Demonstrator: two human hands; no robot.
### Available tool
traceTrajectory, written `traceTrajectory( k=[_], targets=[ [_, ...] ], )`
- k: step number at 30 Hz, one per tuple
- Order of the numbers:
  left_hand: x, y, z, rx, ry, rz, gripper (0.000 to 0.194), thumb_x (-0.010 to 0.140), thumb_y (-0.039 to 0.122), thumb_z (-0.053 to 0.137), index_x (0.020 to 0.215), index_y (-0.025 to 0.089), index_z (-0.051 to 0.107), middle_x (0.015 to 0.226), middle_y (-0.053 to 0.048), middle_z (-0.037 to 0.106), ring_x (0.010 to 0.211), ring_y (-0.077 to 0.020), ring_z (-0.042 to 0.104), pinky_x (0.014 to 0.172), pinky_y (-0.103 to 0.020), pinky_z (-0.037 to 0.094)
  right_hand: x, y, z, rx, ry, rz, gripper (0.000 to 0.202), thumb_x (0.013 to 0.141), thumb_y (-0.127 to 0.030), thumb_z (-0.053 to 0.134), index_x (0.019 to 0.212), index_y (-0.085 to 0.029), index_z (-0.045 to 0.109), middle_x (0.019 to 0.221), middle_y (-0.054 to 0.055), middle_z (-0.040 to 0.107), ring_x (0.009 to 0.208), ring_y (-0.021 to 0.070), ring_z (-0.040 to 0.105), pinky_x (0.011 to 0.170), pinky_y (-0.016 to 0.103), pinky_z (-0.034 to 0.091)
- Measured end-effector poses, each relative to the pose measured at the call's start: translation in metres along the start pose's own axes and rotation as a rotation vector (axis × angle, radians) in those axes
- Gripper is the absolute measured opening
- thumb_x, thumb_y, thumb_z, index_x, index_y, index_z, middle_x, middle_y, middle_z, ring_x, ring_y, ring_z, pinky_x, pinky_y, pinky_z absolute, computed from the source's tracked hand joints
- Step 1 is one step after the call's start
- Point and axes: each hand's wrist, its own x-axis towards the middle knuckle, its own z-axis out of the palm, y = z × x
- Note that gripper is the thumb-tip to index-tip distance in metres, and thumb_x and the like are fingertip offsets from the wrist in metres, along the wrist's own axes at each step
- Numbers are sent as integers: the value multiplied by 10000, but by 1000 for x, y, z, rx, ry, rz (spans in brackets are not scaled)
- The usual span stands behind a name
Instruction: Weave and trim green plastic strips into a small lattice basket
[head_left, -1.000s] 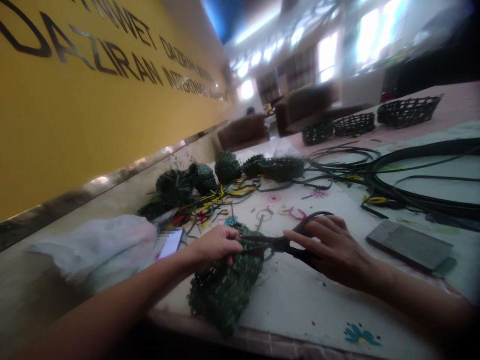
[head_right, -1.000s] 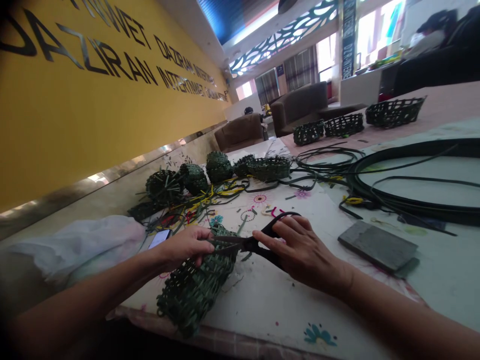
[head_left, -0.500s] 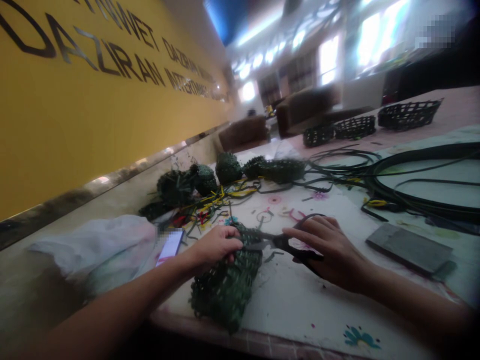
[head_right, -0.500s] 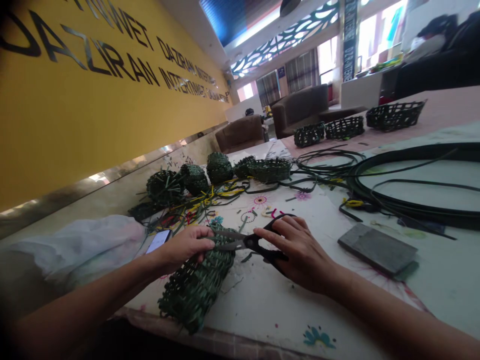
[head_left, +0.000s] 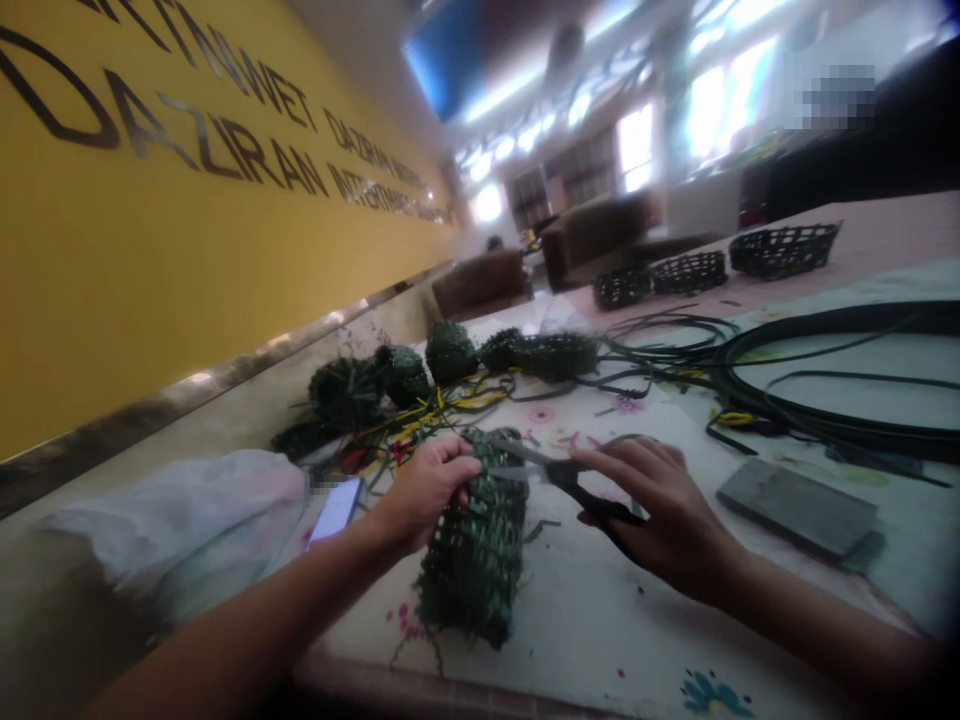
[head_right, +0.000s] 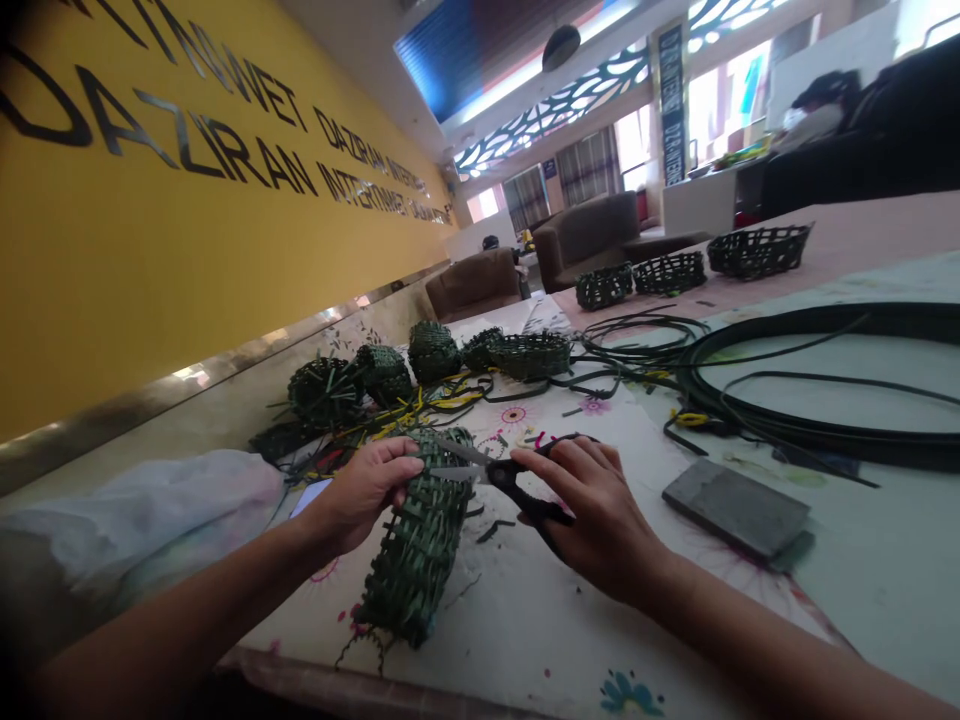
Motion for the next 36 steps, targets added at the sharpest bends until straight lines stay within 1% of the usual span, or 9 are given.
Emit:
traceTrajectory(
  k=[3, 6, 10, 14, 18, 24, 28, 31, 36],
  targets=[
    [3, 5, 5, -14, 27, 24, 181, 650, 281, 648, 692, 162, 518, 584, 70, 450, 440, -42, 397, 432, -195, 263, 5, -3, -8, -104, 64, -42, 493, 850, -214, 666, 1324, -227, 531, 895, 74, 599, 854, 262, 552, 753, 387, 366],
    [6, 5, 8, 3, 53, 44, 168, 660, 276, 637, 690, 162, 518, 596, 65, 451, 443, -43, 396, 434, -198, 268, 8, -6, -13, -191, 115, -78, 489, 833, -121, 641, 1304, -206, 541, 846, 64, 569, 824, 250, 531, 753, 384, 354],
    [7, 3, 6, 37, 34, 66, 164, 674, 275, 640, 684, 159, 524, 609, 59, 458, 460, -47, 405, 452, -198, 298, 8, -7, -15, -241, 134, -110, 512, 803, -63, 632, 1291, -187, 542, 833, 66, 562, 817, 246, 518, 769, 394, 355],
    [7, 7, 3, 59, -15, 60, 175, 676, 287, 659, 710, 153, 552, 636, 46, 488, 482, -57, 431, 461, -202, 325, 9, -5, -16, -256, 128, -129, 490, 821, -91, 637, 1290, -195, 540, 839, 63, 565, 827, 244, 517, 782, 396, 354],
    [5, 14, 4, 54, -18, 70, 192, 676, 296, 674, 720, 142, 568, 638, 39, 499, 481, -57, 436, 467, -205, 329, 14, -2, -23, -279, 135, -159, 439, 852, -105, 613, 1276, -199, 548, 837, 55, 554, 828, 235, 512, 790, 387, 356],
    [8, 17, 21, -70, 62, 199, 252, 695, 315, 698, 844, 130, 613, 731, 26, 537, 530, -58, 465, 510, -208, 370, 27, 6, -41, -369, 192, -174, 393, 883, -144, 625, 1261, -234, 565, 825, 44, 548, 817, 223, 506, 762, 357, 343],
    [14, 11, 30, -196, 88, 184, 258, 683, 298, 720, 843, 130, 608, 718, 39, 524, 514, -43, 459, 521, -196, 390, 31, 12, -45, -371, 178, -197, 351, 899, -179, 632, 1242, -226, 579, 827, 53, 563, 799, 223, 496, 729, 350, 326],
    [16, 10, 28, -226, 46, 149, 252, 668, 283, 737, 819, 126, 610, 718, 38, 533, 502, -37, 465, 502, -186, 391, 31, 13, -44, -363, 165, -199, 349, 898, -188, 637, 1242, -211, 582, 822, 60, 563, 791, 229, 490, 721, 350, 323],
    [15, 16, 13, -148, -95, 103, 260, 688, 296, 722, 845, 103, 646, 727, 9, 584, 507, -46, 499, 497, -187, 415, 29, 8, -42, -402, 161, -211, 367, 903, -197, 636, 1266, -214, 582, 824, 60, 557, 794, 226, 499, 739, 353, 328]
  ],
)
